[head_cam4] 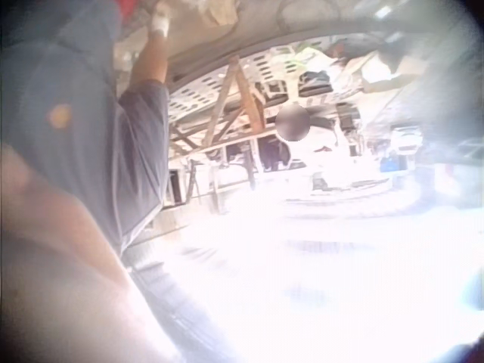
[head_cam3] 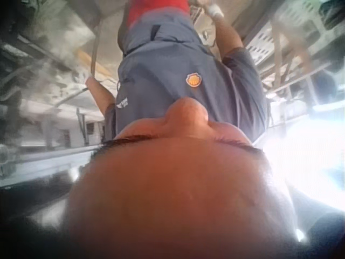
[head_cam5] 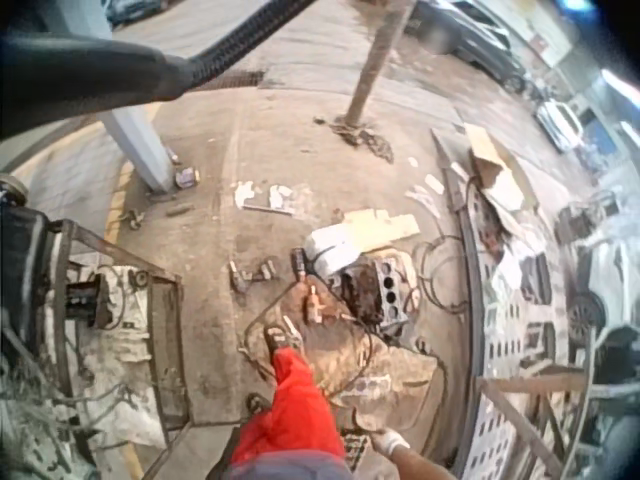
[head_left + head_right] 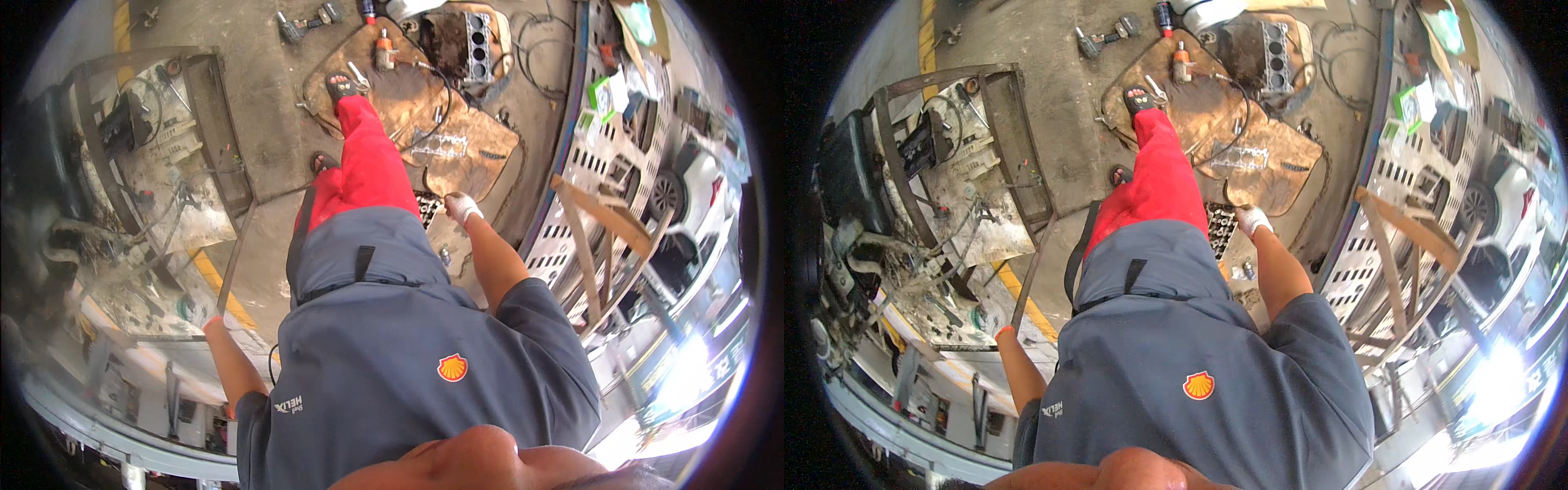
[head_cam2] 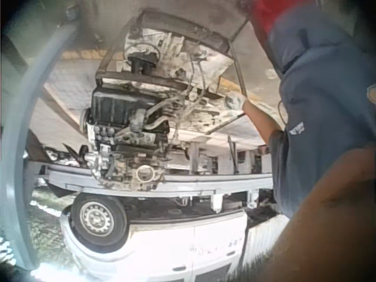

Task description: The person works on a car engine placed on a metal stand, using pliers to adjust components and handling hoses and parts. The person repeatedly repositions the engine and manipulates various engine components throughout the clip.

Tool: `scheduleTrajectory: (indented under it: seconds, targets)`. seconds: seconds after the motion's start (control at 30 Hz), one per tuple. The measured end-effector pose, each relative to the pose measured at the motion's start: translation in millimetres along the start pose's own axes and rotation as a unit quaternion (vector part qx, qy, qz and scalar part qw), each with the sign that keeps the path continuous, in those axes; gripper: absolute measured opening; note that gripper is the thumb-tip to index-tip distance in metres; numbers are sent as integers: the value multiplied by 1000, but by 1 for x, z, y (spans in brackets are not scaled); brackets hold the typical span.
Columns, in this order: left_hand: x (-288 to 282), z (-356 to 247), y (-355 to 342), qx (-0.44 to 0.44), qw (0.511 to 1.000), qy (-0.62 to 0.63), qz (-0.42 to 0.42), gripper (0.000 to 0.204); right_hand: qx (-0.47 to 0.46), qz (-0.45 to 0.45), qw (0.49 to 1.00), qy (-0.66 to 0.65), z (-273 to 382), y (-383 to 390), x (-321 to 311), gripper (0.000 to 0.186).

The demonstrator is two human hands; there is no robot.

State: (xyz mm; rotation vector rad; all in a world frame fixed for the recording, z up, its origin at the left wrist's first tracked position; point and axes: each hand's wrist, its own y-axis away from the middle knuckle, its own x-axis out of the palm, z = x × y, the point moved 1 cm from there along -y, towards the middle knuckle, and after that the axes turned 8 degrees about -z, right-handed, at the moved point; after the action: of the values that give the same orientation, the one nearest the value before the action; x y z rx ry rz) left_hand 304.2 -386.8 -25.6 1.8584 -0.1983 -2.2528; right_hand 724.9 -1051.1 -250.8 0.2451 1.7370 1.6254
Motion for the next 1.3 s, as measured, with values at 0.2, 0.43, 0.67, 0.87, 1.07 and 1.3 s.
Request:
scheduleTrajectory:
  seconds: [0.2, 0.43, 0.67, 0.87, 1.07, 1.3]
  targets:
    - [16, 18, -19, 65, 998, -4, 9, 106, 2, -29, 998, -63, -164, 82, 75, 34]
    - [-16, -5, -17, 104, 994, -33, -4, 114, 153, 7, 943, -296, -262, 171, 161, 23]
    - [6, -1, -6, 164, 982, 15, -89, 92, 153, -27, 945, -287, -284, 197, 171, 34]
    - [-6, -42, 13, 290, 887, 65, -354, 85, 105, -6, 956, -275, -275, 197, 177, 30]
    - [7, 4, 12, 320, 908, 53, -263, 89, 22, 15, 969, -244, -256, 152, 150, 17]
    - [0, 48, 83, 347, 897, 97, -257, 79, -25, 24, 949, -313, -234, 116, 136, 11]
